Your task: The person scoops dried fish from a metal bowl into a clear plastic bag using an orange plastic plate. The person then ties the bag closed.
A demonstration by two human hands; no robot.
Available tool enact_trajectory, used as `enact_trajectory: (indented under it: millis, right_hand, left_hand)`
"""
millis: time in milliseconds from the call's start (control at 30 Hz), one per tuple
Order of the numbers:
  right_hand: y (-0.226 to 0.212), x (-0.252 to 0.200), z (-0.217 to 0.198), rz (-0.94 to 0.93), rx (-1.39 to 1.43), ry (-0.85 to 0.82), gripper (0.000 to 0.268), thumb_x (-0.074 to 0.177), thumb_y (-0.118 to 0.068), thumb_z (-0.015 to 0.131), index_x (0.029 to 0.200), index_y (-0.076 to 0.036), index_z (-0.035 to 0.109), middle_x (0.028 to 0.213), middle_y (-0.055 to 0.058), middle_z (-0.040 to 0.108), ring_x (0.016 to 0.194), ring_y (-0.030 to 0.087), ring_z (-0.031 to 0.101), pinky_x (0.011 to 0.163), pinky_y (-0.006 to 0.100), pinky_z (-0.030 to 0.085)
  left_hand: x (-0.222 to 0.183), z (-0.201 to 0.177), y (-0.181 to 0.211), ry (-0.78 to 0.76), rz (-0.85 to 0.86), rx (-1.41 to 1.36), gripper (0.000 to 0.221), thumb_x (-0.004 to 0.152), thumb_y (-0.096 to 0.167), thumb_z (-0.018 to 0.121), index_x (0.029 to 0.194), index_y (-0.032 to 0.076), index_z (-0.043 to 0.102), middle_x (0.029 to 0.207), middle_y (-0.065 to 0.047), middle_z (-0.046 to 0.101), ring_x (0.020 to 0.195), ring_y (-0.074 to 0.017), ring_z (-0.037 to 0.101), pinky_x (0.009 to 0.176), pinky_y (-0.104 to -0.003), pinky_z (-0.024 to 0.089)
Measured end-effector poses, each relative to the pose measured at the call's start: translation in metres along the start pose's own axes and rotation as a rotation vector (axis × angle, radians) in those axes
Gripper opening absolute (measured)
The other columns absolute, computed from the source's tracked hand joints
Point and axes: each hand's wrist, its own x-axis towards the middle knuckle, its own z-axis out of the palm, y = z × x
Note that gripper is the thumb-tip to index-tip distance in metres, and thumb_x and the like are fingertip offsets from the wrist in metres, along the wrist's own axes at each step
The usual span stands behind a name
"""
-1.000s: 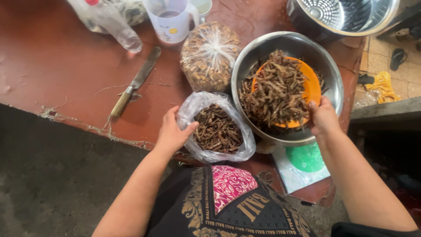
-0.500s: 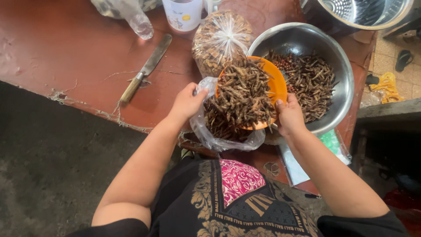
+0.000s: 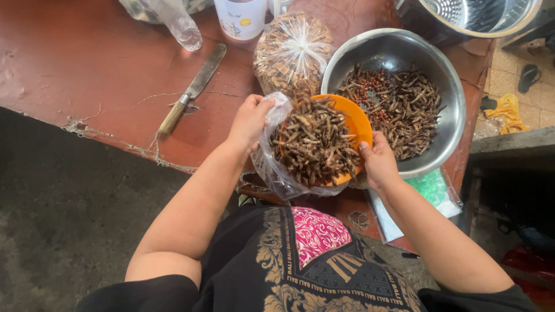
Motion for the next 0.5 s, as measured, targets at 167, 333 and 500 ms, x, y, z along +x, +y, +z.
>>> enact_trajectory:
  millis: [167, 333, 500]
  right_hand:
    - [-0.008, -0.001, 0.005, 0.015, -0.069, -0.037, 0.022, 0.105, -0.003, 0.049, 0.127, -0.004, 0.051, 0.116, 0.009, 0.066, 0.102, 0.014, 0.063, 0.093, 0.031, 0.051]
    - [-0.012, 0.004, 0.007, 0.024, -0.08, -0.086, 0.023, 0.104, -0.003, 0.049, 0.127, -0.004, 0.051, 0.118, 0.009, 0.067, 0.103, 0.013, 0.064, 0.094, 0.03, 0.051]
    - [-0.015, 0.011, 0.008, 0.086, -0.111, -0.077, 0.022, 0.105, -0.004, 0.049, 0.127, -0.005, 0.052, 0.113, 0.009, 0.067, 0.097, 0.015, 0.062, 0.088, 0.032, 0.05]
  left_hand:
    - [0.007, 0.011, 0.003, -0.065, 0.058, -0.079, 0.021, 0.096, 0.023, 0.07, 0.102, 0.009, 0.055, 0.077, 0.002, 0.056, 0.06, -0.006, 0.046, 0.052, -0.025, 0.037]
    - [0.007, 0.014, 0.019, -0.012, 0.074, 0.085, 0.036, 0.091, 0.032, 0.073, 0.108, 0.009, 0.052, 0.085, -0.002, 0.06, 0.064, -0.0082, 0.052, 0.051, -0.026, 0.045]
    - [0.013, 0.007, 0.044, 0.05, 0.175, 0.639, 0.056, 0.081, 0.045, 0.083, 0.109, 0.007, 0.053, 0.097, -0.013, 0.066, 0.08, -0.0223, 0.067, 0.066, -0.035, 0.055]
